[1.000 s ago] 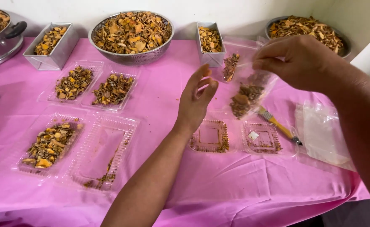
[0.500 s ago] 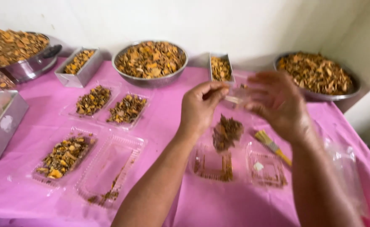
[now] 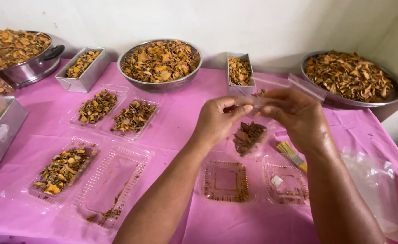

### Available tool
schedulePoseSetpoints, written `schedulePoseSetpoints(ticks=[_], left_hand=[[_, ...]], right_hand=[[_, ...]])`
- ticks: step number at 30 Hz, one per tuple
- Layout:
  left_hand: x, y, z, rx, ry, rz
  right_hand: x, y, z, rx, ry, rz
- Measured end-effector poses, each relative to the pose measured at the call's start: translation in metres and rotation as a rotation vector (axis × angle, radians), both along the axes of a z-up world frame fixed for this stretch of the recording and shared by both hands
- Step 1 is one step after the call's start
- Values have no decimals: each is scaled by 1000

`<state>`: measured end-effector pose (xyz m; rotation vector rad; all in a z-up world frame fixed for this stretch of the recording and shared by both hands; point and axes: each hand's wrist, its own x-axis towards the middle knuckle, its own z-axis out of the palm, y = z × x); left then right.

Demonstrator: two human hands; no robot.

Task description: Sorting and packaging dried tea ingredients like flowers and herbs into small plastic bags on a table.

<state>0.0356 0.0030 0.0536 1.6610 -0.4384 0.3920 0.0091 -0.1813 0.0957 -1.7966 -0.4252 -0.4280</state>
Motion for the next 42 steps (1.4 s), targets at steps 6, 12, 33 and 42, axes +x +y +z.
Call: schedulePoseSetpoints(ticks=[6, 12, 33, 42], left_hand=[[-7, -8, 12, 81, -46, 43], [-7, -14, 12, 96, -75, 45], [8, 5, 1, 266, -365, 177], [2, -17, -6, 400, -445, 241]], right_hand=[[8, -14, -6, 50, 75, 34], [3, -15, -3, -86, -8, -87], [11, -22, -9, -274, -10, -139], [9, -24, -18, -490, -239, -49]])
